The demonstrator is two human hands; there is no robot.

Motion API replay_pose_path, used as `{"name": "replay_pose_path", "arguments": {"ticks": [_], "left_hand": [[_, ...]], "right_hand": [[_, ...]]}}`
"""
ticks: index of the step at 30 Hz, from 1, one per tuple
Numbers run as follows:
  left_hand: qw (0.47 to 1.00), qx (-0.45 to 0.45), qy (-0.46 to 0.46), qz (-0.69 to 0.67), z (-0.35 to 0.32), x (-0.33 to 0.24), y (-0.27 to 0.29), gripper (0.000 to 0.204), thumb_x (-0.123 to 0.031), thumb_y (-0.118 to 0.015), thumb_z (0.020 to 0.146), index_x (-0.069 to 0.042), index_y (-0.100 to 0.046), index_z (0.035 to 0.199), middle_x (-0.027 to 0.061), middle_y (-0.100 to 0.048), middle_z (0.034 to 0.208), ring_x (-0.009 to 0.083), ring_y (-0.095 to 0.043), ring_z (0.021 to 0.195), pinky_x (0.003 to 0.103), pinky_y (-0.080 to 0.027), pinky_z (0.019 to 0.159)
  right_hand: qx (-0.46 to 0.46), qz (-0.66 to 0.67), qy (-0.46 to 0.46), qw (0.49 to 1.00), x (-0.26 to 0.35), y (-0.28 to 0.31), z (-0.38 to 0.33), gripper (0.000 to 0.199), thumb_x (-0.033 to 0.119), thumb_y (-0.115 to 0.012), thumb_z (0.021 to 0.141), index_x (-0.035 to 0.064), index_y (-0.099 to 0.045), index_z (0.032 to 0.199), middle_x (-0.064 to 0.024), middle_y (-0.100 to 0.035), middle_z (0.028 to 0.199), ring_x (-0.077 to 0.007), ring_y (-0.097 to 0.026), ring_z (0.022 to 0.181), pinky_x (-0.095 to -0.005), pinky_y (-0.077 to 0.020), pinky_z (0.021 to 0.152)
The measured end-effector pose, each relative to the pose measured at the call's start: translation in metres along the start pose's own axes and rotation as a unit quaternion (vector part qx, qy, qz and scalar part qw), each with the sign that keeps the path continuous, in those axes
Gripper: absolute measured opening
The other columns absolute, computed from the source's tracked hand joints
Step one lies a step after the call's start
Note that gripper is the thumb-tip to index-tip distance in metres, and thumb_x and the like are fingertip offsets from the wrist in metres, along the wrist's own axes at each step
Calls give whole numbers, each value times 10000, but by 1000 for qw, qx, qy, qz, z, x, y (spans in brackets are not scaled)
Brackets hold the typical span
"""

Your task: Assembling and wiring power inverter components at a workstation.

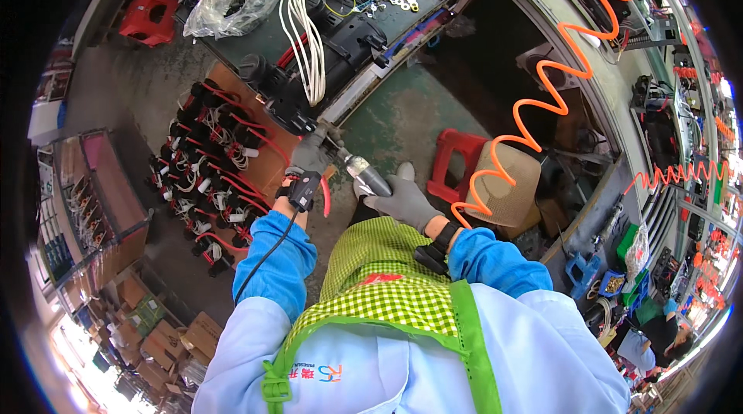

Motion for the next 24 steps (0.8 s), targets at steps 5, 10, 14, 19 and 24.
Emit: {"name": "replay_pose_path", "arguments": {"ticks": [5,10,14,19,24], "left_hand": [[998,-24,47,-13,3,1,-6,144,-155,-606,959,-20,-597,1008,121,-653,898,230,-628,748,398,-553,681],[997,7,70,-11,-4,6,9,97,-100,-591,934,-25,-593,995,127,-634,897,268,-629,817,433,-546,727],[988,77,101,-83,-18,0,0,215,-97,-589,884,-10,-612,1080,119,-629,931,296,-620,895,494,-494,898],[976,104,73,-178,-3,2,-11,192,-161,-527,941,-48,-598,1080,97,-653,948,301,-634,892,508,-521,829],[993,-19,18,-118,31,16,80,203,-220,-625,913,-66,-559,1027,71,-646,830,219,-630,686,359,-532,628]], "right_hand": [[-16,15,43,999,-8,1,7,443,344,-710,813,2,-603,1073,-75,-642,748,-158,-616,609,-305,-475,547],[22,5,-1,1000,17,0,5,429,323,-705,816,1,-582,1072,-78,-654,766,-159,-647,663,-307,-499,589],[9,11,11,1000,13,1,9,439,333,-709,810,7,-585,1075,-80,-660,780,-162,-657,692,-302,-508,615],[-47,-40,79,995,1,5,17,523,421,-746,749,-9,-619,1017,-146,-665,845,-265,-674,785,-366,-523,715],[-26,-163,140,976,8,10,11,584,477,-742,690,23,-650,1045,-223,-680,947,-341,-673,884,-406,-509,786]]}}
Point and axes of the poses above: each hand's wrist, its own z-axis towards the middle knuckle, its own y-axis out of the back of the hand, x = y × z, the point moved 6 cm from there along z, towards the middle knuckle
